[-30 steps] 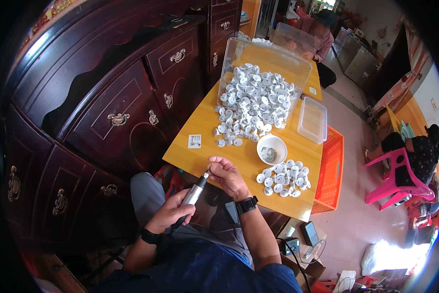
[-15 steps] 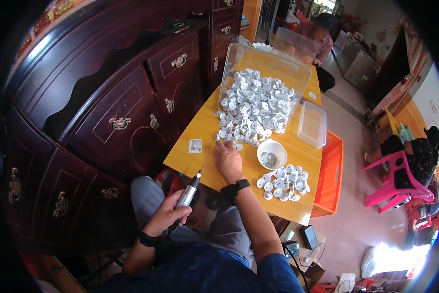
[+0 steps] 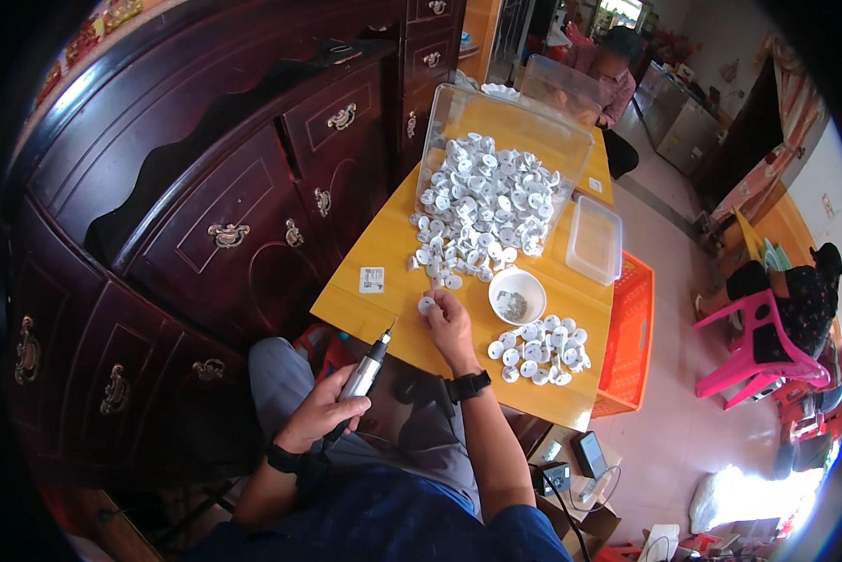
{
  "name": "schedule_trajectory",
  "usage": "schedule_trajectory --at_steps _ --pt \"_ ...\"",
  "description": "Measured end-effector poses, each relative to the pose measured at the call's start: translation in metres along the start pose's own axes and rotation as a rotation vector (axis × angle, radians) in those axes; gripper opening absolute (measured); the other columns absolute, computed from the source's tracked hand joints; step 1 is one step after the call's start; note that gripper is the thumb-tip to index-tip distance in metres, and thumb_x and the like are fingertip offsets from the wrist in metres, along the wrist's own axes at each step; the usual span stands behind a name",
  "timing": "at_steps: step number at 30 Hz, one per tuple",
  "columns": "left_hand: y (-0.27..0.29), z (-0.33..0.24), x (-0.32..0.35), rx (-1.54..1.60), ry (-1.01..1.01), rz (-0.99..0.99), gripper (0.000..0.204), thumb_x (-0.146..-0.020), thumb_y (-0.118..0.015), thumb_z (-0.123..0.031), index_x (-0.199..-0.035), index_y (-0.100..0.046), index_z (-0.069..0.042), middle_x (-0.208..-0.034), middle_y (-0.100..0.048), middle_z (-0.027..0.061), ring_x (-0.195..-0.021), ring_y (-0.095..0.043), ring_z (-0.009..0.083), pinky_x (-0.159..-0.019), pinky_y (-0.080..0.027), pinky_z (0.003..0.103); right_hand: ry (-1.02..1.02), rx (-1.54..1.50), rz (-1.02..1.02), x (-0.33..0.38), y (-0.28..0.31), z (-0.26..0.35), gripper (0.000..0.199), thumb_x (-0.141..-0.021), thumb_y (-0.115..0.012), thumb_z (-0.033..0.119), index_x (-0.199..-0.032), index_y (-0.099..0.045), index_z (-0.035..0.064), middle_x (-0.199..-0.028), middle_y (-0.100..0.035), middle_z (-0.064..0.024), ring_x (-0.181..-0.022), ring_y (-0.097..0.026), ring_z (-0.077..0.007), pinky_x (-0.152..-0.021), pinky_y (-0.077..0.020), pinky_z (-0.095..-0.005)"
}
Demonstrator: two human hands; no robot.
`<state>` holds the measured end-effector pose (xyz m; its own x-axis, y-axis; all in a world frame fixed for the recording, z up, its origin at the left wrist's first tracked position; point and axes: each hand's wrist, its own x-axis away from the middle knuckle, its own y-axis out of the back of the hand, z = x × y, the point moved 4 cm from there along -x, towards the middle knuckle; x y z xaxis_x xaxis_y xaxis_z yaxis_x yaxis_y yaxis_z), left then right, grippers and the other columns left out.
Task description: Assembling small plastic and metal components using an electric screwdriver.
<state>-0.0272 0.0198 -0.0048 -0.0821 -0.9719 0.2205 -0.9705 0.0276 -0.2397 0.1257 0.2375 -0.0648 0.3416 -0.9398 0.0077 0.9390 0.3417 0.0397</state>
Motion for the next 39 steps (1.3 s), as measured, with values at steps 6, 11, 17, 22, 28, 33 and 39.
schedule_trajectory --at_steps 6,11,17,22,28,33,39 --pt "-0.007 0.004 -0.006 -0.073 0.032 0.004 0.058 -0.095 -0.068 -0.016 -0.144 -0.041 0.001 -0.088 -0.057 0.0019 -0.06 -0.055 0.0062 -0.053 -0.048 0.022 -0.07 -0.394 0.054 0.032 0.0 -0.001 0.026 -0.096 -0.061 0.001 -0.122 -0.062 0.0021 -0.098 -0.067 -0.0014 -0.087 -0.062 -0.0082 -0.078 -0.0518 -0.0229" --pt "-0.011 0.014 -0.012 -0.114 0.033 0.038 0.059 -0.095 -0.069 -0.017 -0.144 -0.042 -0.001 -0.088 -0.057 0.0013 -0.059 -0.054 0.0054 -0.052 -0.047 0.021 -0.129 -0.336 0.011 0.041 -0.001 0.003 0.021 -0.095 -0.065 0.001 -0.115 -0.064 0.0035 -0.1 -0.067 0.0002 -0.088 -0.061 -0.0062 -0.078 -0.0494 -0.0204" --pt "-0.013 0.011 -0.014 -0.144 0.024 0.034 0.061 -0.094 -0.071 -0.018 -0.145 -0.041 -0.001 -0.088 -0.058 0.0018 -0.059 -0.055 0.0056 -0.052 -0.047 0.022 0.007 -0.402 -0.004 0.039 -0.002 -0.005 0.017 -0.095 -0.068 0.007 -0.112 -0.067 0.0045 -0.098 -0.068 0.002 -0.085 -0.061 -0.0063 -0.078 -0.049 -0.0218" --pt "-0.013 0.008 -0.015 -0.169 0.024 0.022 0.062 -0.094 -0.071 -0.019 -0.145 -0.04 -0.001 -0.088 -0.058 0.0023 -0.059 -0.055 0.0063 -0.052 -0.047 0.022 -0.027 -0.406 -0.014 0.041 -0.006 -0.006 0.02 -0.093 -0.069 0.003 -0.113 -0.068 0.0032 -0.099 -0.069 0.0015 -0.088 -0.061 -0.0047 -0.081 -0.0491 -0.0204" --pt "-0.014 0.006 -0.016 -0.206 0.058 -0.009 0.059 -0.094 -0.07 -0.016 -0.144 -0.042 -0.002 -0.09 -0.055 0.002 -0.06 -0.055 0.0076 -0.054 -0.049 0.023 0.011 -0.193 -0.068 0.043 -0.01 -0.007 0.024 -0.094 -0.071 0.011 -0.116 -0.07 0.0008 -0.099 -0.071 -0.0005 -0.088 -0.064 -0.0065 -0.081 -0.0514 -0.0225" --pt "-0.011 0.009 -0.018 -0.227 0.066 -0.027 0.059 -0.094 -0.072 -0.018 -0.143 -0.043 -0.002 -0.09 -0.055 0.0016 -0.06 -0.055 0.0075 -0.053 -0.048 0.023 0.022 -0.14 -0.087 0.044 -0.013 -0.008 0.023 -0.093 -0.07 0.007 -0.115 -0.069 -0.0004 -0.095 -0.07 0.0009 -0.083 -0.063 -0.0038 -0.073 -0.0507 -0.0193" --pt "-0.01 0.013 -0.019 -0.219 0.076 -0.002 0.059 -0.094 -0.072 -0.017 -0.143 -0.043 -0.002 -0.09 -0.055 0.0019 -0.06 -0.055 0.0075 -0.053 -0.048 0.023 0.037 -0.15 -0.085 0.045 -0.014 -0.007 0.021 -0.094 -0.069 0.006 -0.114 -0.07 0.0003 -0.093 -0.07 0.0018 -0.081 -0.062 -0.0033 -0.072 -0.0503 -0.0193"
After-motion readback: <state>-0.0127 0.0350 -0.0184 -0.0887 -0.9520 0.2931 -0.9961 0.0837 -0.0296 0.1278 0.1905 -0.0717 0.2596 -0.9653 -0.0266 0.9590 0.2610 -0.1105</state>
